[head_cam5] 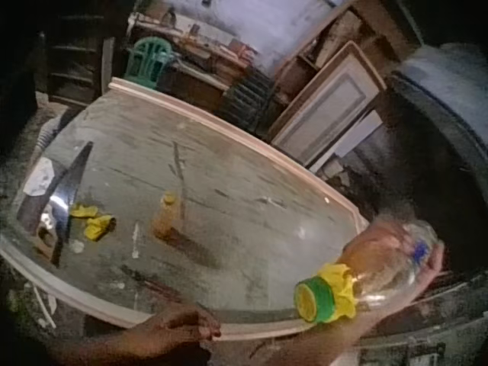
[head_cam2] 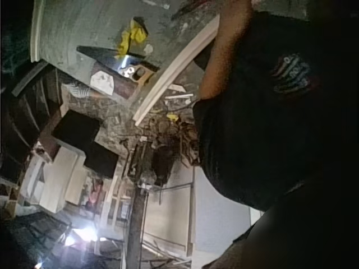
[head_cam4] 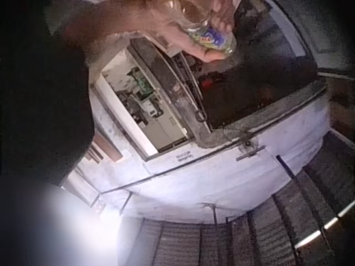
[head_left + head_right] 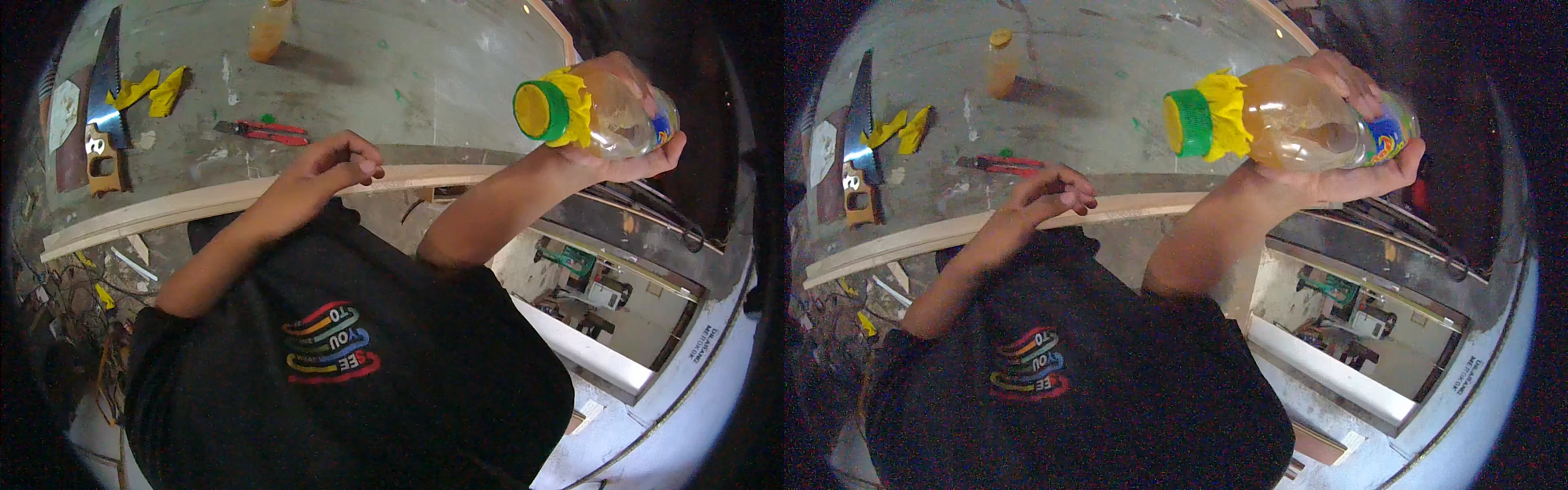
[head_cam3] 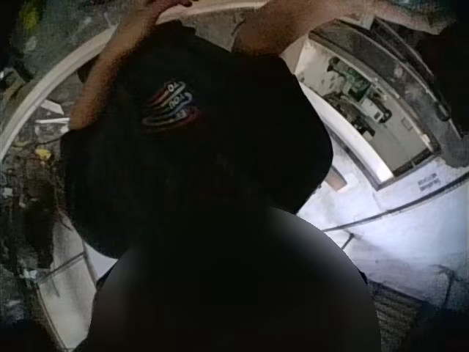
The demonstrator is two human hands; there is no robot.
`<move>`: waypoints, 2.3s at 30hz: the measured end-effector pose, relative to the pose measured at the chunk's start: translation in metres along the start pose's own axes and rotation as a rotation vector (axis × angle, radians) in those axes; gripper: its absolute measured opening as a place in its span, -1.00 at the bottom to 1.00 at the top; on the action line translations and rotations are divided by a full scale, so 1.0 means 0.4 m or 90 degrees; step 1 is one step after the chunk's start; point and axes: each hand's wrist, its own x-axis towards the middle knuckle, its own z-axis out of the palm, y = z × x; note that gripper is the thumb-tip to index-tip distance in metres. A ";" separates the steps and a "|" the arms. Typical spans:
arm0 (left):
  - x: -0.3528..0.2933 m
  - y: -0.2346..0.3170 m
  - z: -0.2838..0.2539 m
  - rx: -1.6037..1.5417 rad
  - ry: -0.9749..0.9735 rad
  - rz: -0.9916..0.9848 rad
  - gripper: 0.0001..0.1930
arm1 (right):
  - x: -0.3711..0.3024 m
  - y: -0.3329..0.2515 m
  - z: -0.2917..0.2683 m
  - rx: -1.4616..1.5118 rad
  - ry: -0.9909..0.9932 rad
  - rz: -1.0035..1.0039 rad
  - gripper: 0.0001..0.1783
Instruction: The person applies glue to a wooden strip and fits it into a rectangular wooden frame on a workbench. They repeatedly pick up, align, and press the strip along the frame edges, adjusting its position multiple times. Another person is visible in the background working separately.
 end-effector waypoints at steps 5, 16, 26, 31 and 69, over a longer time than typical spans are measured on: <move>0.000 0.006 0.001 -0.018 0.022 0.010 -0.67 | 0.000 -0.013 0.003 0.023 0.034 0.010 -0.50; 0.010 0.002 -0.007 0.008 0.018 0.009 -0.69 | 0.011 0.005 -0.109 0.053 0.081 -0.030 -0.64; 0.014 -0.001 -0.003 -0.004 0.041 0.004 -0.73 | 0.010 0.045 -0.183 0.268 0.178 0.028 -0.38; 0.026 -0.025 -0.019 -0.005 0.028 0.036 -0.75 | -0.001 0.074 -0.299 0.359 0.208 0.115 -0.42; -0.028 0.014 -0.261 0.430 0.277 0.112 -0.57 | -0.049 0.229 -0.937 0.495 0.690 0.029 -0.76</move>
